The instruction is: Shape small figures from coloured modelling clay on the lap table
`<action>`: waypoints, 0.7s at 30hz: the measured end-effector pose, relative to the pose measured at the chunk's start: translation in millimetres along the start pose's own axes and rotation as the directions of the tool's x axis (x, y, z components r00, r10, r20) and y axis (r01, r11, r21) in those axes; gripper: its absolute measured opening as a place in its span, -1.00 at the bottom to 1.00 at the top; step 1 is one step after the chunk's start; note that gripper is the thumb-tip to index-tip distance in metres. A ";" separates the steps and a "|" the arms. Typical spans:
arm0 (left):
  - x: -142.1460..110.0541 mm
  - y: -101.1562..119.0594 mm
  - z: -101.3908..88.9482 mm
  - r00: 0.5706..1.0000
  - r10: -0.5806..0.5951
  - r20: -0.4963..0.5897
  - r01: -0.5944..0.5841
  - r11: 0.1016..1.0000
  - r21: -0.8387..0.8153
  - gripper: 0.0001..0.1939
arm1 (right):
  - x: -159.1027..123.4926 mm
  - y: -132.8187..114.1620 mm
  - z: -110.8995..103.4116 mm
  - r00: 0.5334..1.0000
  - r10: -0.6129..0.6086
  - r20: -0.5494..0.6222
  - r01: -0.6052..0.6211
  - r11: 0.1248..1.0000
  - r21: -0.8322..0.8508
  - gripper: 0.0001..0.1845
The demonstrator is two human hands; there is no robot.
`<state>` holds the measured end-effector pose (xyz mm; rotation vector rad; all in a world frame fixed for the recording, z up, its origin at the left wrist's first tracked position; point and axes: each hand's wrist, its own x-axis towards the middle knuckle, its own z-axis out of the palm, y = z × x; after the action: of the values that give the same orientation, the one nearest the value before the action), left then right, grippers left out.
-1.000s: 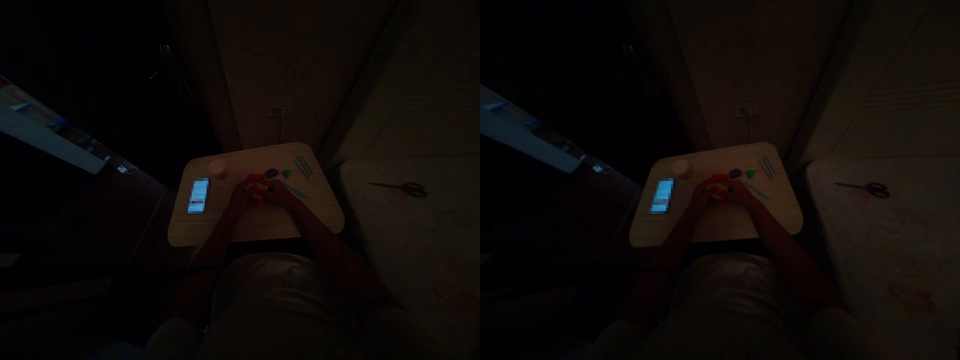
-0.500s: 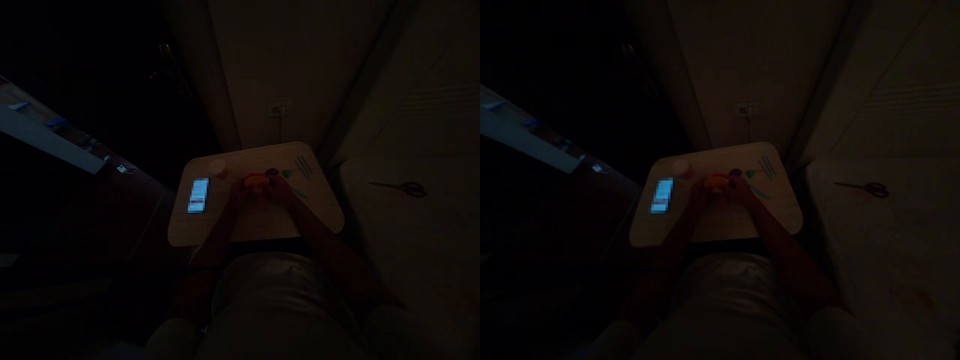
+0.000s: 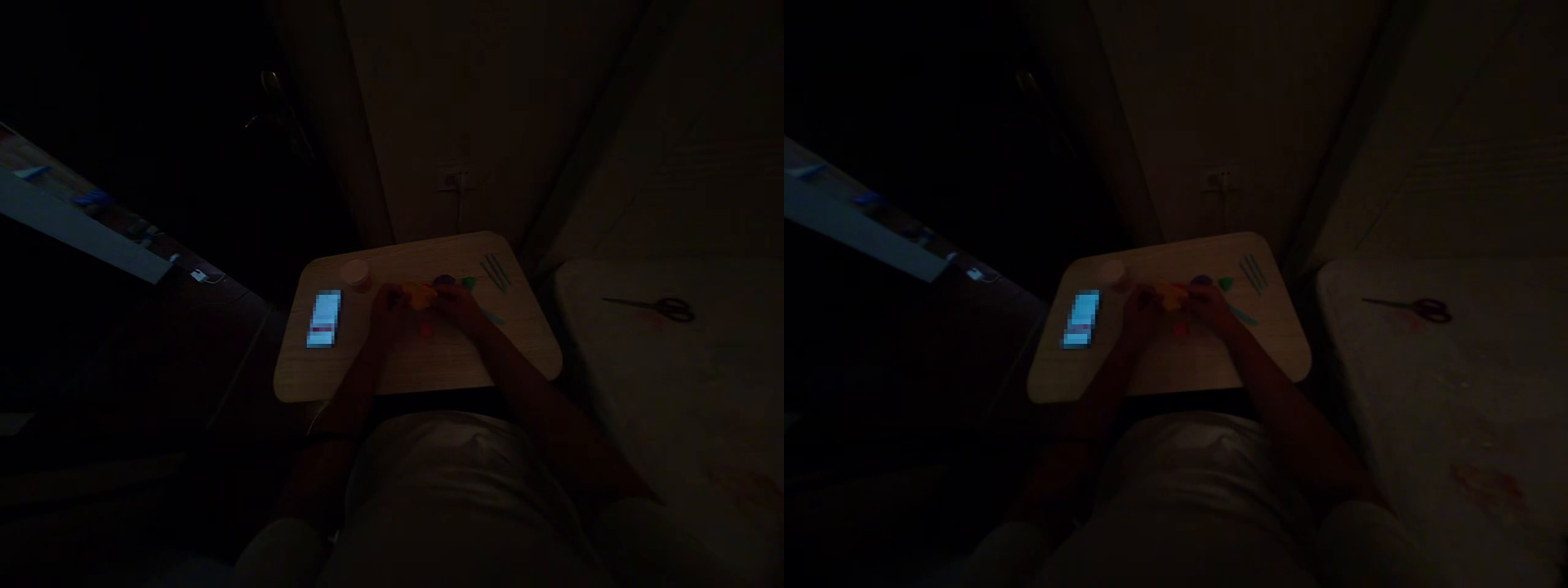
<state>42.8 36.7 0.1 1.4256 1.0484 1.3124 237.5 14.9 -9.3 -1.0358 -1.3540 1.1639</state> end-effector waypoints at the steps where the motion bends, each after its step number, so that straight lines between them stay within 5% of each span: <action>1: -0.2 -0.1 0.5 1.000 -0.001 0.015 0.001 1.000 -0.003 -0.57 | 0.3 0.4 0.2 1.000 -0.010 0.001 0.010 1.000 -0.012 -0.44; 8: -7.5 -1.9 7.7 0.986 0.013 0.167 -0.006 0.999 -0.045 -0.38 | 2.4 3.9 2.8 0.997 -0.077 0.031 0.077 0.997 -0.006 -0.47; 14: -5.7 -5.6 8.7 0.993 0.005 0.114 0.001 0.999 -0.055 -0.32 | 0.2 8.1 4.2 0.993 -0.114 -0.003 0.114 0.993 -0.031 -0.43; 18: -5.1 -5.2 6.3 0.979 -0.012 0.204 0.016 1.000 -0.018 -0.46 | -1.2 6.5 5.6 0.991 -0.133 -0.020 0.131 0.988 -0.075 -0.24; 21: -7.3 -3.1 5.7 0.969 -0.012 0.246 0.005 1.000 0.027 -0.58 | -1.5 1.9 6.3 0.985 -0.166 0.044 0.170 0.978 -0.125 -0.32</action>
<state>47.9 29.9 -4.7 1.5568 0.9073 1.0855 231.4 13.1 -11.5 -0.9749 -1.5283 0.9831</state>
